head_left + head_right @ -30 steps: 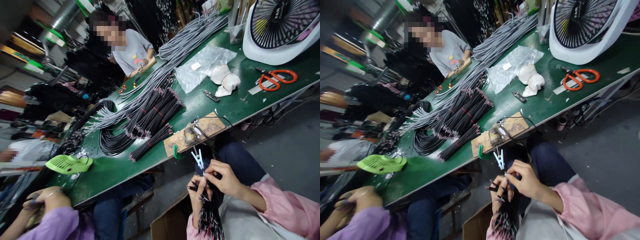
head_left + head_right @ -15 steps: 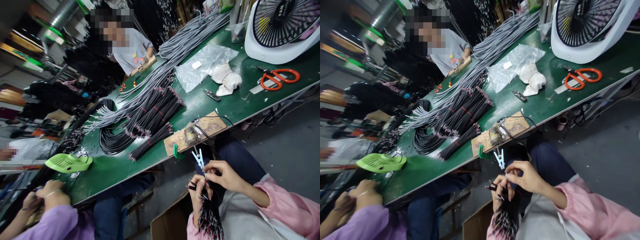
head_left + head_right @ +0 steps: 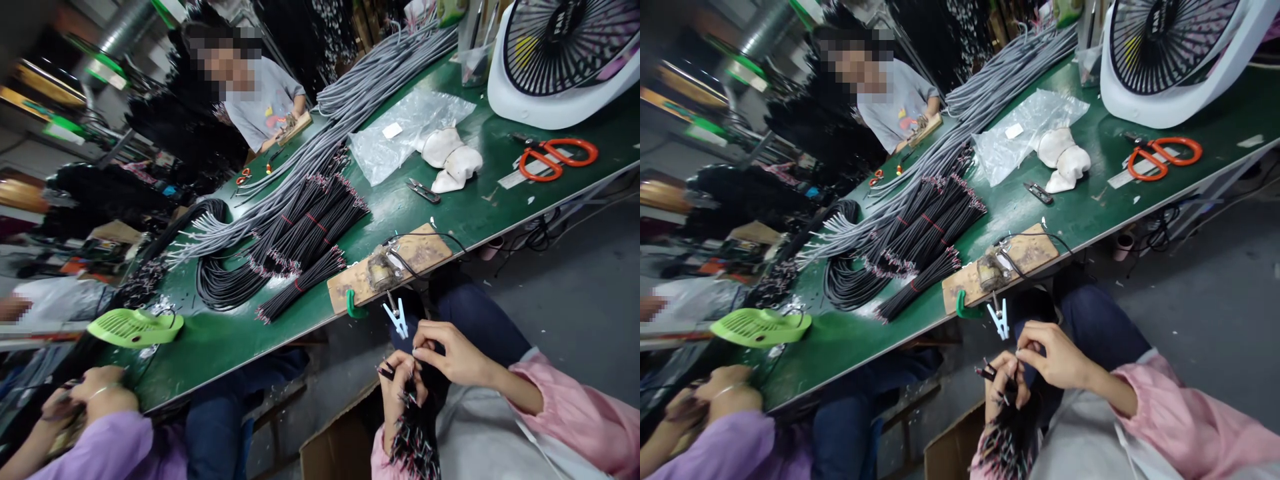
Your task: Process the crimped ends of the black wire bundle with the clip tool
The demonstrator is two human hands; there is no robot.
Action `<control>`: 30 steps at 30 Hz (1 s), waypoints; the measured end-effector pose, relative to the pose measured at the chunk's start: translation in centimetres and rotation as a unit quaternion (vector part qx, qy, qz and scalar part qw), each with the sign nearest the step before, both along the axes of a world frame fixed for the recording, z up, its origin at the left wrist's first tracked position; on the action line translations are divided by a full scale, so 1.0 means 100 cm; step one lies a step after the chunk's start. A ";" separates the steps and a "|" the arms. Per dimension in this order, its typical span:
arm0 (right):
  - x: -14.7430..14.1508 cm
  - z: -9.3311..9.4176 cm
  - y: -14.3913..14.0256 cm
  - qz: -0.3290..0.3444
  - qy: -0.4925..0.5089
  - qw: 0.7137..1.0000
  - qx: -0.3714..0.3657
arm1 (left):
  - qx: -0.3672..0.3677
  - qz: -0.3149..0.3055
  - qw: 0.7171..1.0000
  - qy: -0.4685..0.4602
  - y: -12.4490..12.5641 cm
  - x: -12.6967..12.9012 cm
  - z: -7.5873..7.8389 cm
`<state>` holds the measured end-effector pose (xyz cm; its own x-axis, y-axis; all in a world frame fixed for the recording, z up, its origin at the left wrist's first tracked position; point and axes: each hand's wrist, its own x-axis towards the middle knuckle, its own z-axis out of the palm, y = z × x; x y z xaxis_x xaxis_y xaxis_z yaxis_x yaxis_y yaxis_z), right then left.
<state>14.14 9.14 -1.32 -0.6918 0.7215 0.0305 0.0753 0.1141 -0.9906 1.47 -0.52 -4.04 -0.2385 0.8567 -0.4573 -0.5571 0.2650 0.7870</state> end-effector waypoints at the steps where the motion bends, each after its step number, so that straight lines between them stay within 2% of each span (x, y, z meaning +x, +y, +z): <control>1: 0.000 -0.001 0.000 0.016 0.019 1.000 -0.019 | 0.008 -0.016 1.000 -0.008 -0.001 -0.002 0.001; 4: -0.003 -0.005 -0.003 0.061 0.101 0.984 -0.137 | 0.058 -0.056 0.996 -0.026 -0.002 -0.005 0.007; 7: -0.009 -0.009 -0.008 0.089 0.184 0.936 -0.288 | 0.118 -0.049 0.992 -0.018 -0.001 -0.004 0.011; 9: -0.012 -0.010 -0.010 0.088 0.208 0.911 -0.344 | 0.139 -0.032 0.990 -0.002 0.000 -0.001 0.013; 11: -0.014 -0.010 -0.010 0.071 0.208 0.908 -0.357 | 0.151 -0.020 0.988 0.013 0.001 0.001 0.013; 19: -0.010 -0.012 -0.004 -0.019 0.167 0.940 -0.296 | 0.152 0.003 0.987 0.049 -0.002 0.002 0.012; 22: -0.010 -0.011 -0.004 0.010 0.178 0.947 -0.266 | 0.146 0.005 0.988 0.044 -0.002 0.003 0.013; 24: -0.009 -0.009 -0.004 0.028 0.174 0.959 -0.221 | 0.136 0.013 0.990 0.044 -0.001 0.003 0.015; 28: -0.005 0.000 -0.002 -0.009 0.095 0.991 -0.091 | 0.090 0.014 0.994 0.067 0.000 0.003 0.018; 30: -0.003 0.003 -0.002 -0.019 0.064 0.997 -0.030 | 0.064 0.008 0.996 0.055 0.000 0.004 0.017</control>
<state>13.88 8.98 -1.00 -0.6578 0.7496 0.0732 -0.0489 0.0544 -0.9973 1.84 -0.50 -2.34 -0.2954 0.9021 -0.3147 -0.4690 0.1501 0.8703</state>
